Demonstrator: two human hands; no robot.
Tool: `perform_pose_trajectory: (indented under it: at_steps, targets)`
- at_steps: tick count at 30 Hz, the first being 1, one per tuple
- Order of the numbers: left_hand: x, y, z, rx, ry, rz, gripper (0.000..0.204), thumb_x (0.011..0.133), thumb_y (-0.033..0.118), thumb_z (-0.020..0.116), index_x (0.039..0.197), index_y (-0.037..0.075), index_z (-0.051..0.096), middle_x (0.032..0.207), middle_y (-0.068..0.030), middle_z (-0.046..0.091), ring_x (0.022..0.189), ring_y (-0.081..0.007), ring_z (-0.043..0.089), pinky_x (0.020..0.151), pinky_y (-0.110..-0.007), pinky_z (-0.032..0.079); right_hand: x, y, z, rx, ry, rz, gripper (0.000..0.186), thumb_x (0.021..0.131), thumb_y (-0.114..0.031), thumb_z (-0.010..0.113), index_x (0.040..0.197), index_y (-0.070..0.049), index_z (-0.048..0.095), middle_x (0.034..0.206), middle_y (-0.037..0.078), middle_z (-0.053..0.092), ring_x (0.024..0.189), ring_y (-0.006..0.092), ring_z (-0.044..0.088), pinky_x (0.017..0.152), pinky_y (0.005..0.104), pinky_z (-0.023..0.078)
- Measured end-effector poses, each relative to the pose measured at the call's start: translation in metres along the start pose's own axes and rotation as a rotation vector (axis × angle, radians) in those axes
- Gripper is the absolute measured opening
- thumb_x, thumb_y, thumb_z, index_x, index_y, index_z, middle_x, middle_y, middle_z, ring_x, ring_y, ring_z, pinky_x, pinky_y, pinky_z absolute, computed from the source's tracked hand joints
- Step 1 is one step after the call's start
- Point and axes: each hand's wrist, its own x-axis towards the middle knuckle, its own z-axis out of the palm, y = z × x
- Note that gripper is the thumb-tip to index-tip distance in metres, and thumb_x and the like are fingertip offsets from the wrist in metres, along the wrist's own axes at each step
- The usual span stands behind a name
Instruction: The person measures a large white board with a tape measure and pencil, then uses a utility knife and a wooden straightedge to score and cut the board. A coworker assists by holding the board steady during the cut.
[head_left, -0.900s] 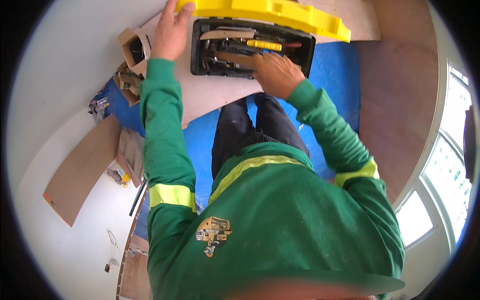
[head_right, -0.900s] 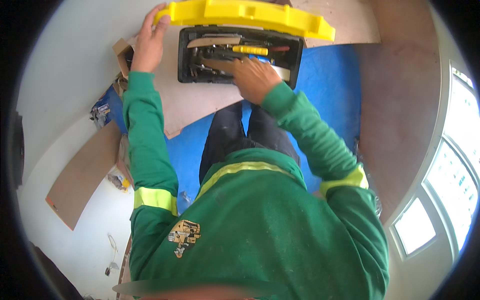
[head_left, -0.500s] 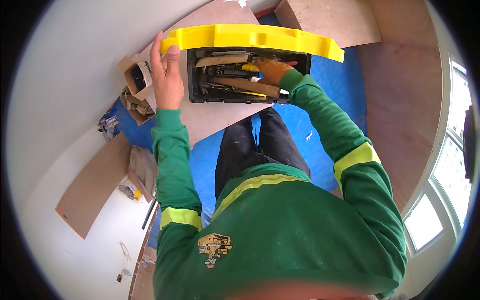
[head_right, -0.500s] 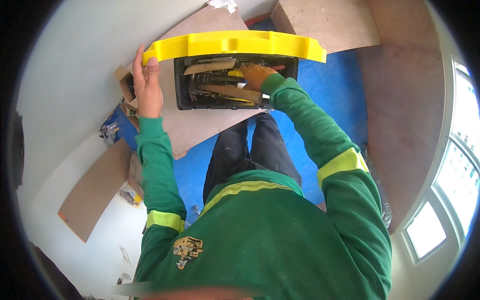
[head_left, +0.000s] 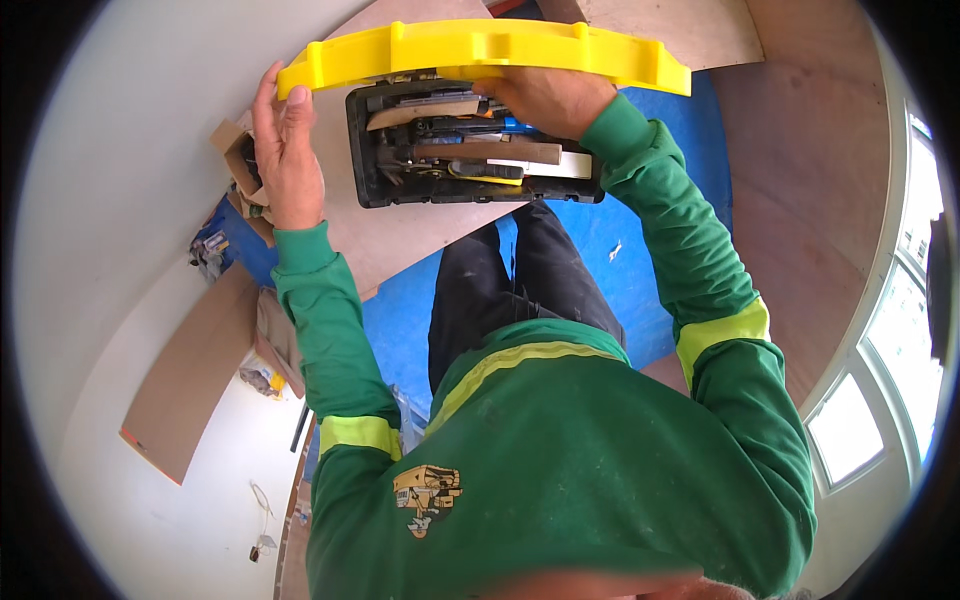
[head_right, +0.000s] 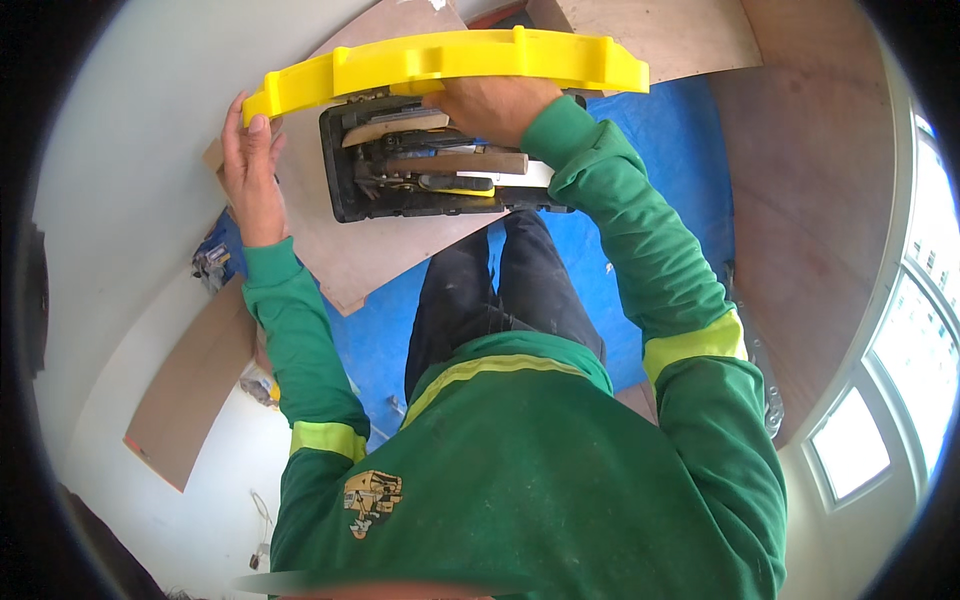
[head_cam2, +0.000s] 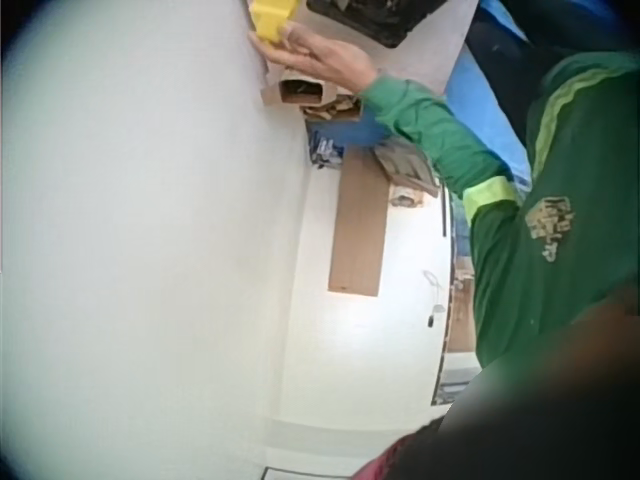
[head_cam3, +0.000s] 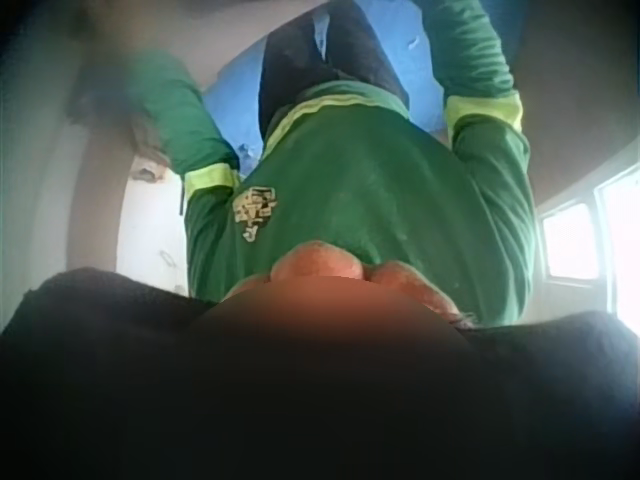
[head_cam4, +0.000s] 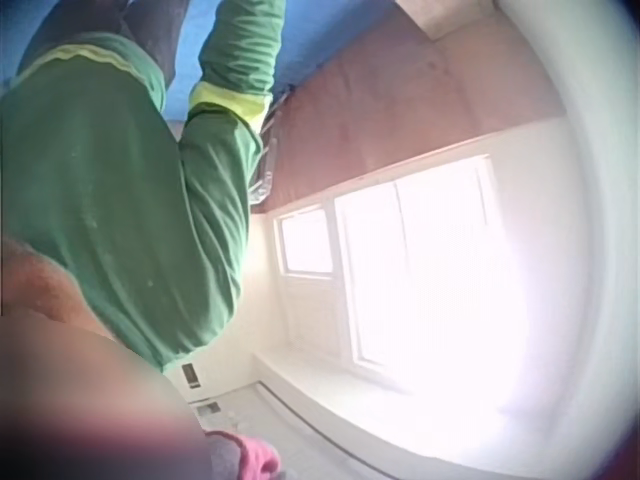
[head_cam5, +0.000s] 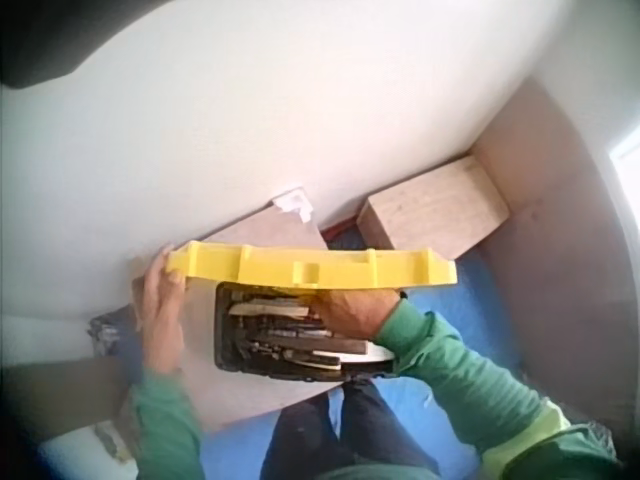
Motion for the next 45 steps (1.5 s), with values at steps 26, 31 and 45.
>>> perform_pose_trajectory:
  at_steps: [26, 31, 45]
  targets:
    - [0.182, -0.073, 0.055, -0.147, -0.296, -0.107, 0.065, 0.104, 0.052, 0.057, 0.149, 0.005, 0.052, 0.148, -0.0092, 0.056, 0.137, -0.0226, 0.051, 0.116, -0.035, 0.036, -0.141, 0.025, -0.035, -0.141, -0.232, 0.419, 0.024, 0.092, -0.020, 0.072, 0.114, -0.011, 0.066, 0.097, 0.005, 0.070, 0.095, 0.0278, 0.060, 0.083, 0.0445, 0.043]
    - [0.175, -0.106, 0.068, -0.210, -0.327, -0.215, 0.070, 0.105, 0.052, 0.053, 0.151, -0.001, 0.046, 0.153, -0.0149, 0.052, 0.139, -0.0260, 0.050, 0.118, -0.038, 0.035, -0.153, 0.020, -0.058, -0.105, -0.205, 0.517, 0.022, 0.091, -0.017, 0.073, 0.111, -0.012, 0.067, 0.096, 0.004, 0.071, 0.093, 0.0258, 0.059, 0.081, 0.0430, 0.040]
    - [-0.018, -0.106, 0.069, 0.908, -0.556, 0.439, 0.042, 0.086, 0.015, 0.076, 0.126, 0.006, 0.063, 0.119, -0.0124, 0.059, 0.110, -0.0393, 0.056, 0.096, -0.048, 0.048, -0.176, 0.000, -0.050, 0.091, -0.272, 0.354, 0.031, 0.087, -0.018, 0.077, 0.116, -0.013, 0.068, 0.102, 0.002, 0.070, 0.096, 0.0255, 0.059, 0.083, 0.0423, 0.040]
